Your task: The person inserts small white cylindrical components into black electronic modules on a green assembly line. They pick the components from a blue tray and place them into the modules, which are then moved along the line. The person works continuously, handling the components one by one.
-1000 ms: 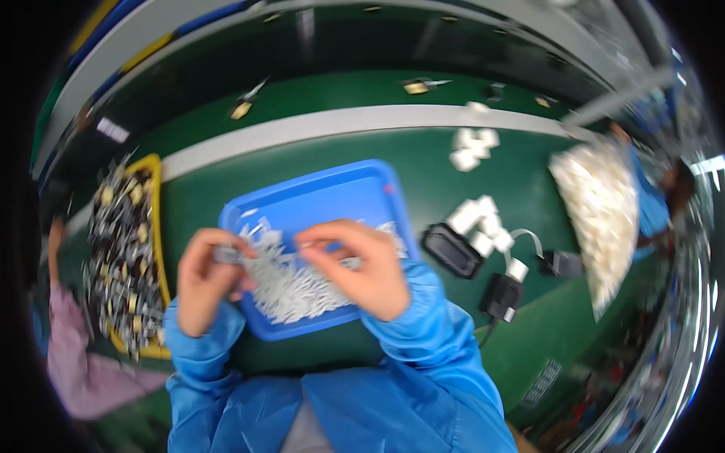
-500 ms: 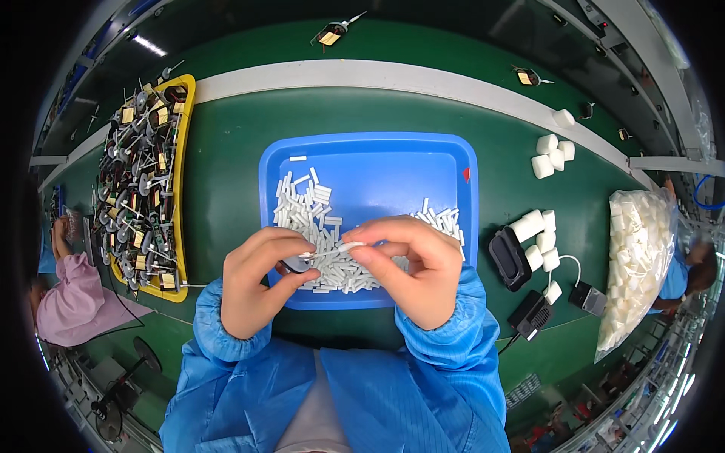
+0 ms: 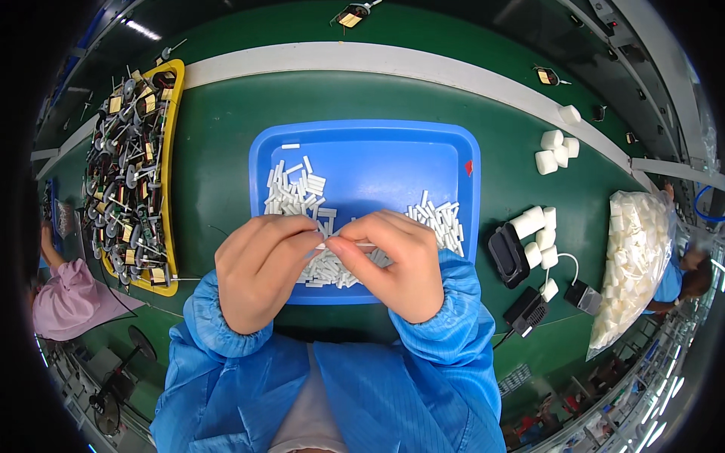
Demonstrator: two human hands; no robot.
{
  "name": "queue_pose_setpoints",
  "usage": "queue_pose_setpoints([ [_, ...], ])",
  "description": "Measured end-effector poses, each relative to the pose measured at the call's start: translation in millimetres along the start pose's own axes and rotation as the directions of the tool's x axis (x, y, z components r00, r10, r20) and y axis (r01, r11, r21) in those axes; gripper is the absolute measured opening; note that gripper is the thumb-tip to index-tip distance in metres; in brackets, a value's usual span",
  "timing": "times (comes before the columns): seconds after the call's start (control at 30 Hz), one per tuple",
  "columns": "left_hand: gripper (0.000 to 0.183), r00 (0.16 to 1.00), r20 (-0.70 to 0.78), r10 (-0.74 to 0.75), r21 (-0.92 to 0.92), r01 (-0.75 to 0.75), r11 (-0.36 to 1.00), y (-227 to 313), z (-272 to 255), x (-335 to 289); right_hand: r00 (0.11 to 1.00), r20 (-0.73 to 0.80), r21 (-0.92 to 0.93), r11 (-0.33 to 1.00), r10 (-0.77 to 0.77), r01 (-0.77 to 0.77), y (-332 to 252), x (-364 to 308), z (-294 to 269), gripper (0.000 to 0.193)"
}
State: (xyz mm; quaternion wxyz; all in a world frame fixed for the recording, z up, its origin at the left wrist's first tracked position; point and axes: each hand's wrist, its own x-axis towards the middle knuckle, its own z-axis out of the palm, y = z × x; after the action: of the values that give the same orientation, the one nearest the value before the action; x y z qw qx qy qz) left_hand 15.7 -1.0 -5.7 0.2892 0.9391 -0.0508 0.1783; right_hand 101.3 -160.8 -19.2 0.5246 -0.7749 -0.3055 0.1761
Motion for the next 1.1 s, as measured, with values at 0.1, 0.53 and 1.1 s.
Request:
queue_pose_setpoints([
  [0.1,0.026,0.999,0.007,0.034,0.006,-0.034,0.999,2.0,2.3,9.4,0.997,-0.002,0.081,0.994,0.076,-0.075,5.7,-2.5,-3.4,0.009],
  [0.53,0.040,0.942,-0.291,-0.168,0.355,0.270,0.895,-248.6,75.0,176.9,0.957,-0.219,0.160,0.974,0.191,-0.158,20.5,-2.1,-7.8,0.014],
  [1.1,0.029,0.824,-0.155,-0.544,0.703,0.479,0.526,-339.2,-29.0,162.2,0.996,-0.089,-0.376,0.926,-0.003,-0.031,33.6,-1.6,-6.3,0.012],
])
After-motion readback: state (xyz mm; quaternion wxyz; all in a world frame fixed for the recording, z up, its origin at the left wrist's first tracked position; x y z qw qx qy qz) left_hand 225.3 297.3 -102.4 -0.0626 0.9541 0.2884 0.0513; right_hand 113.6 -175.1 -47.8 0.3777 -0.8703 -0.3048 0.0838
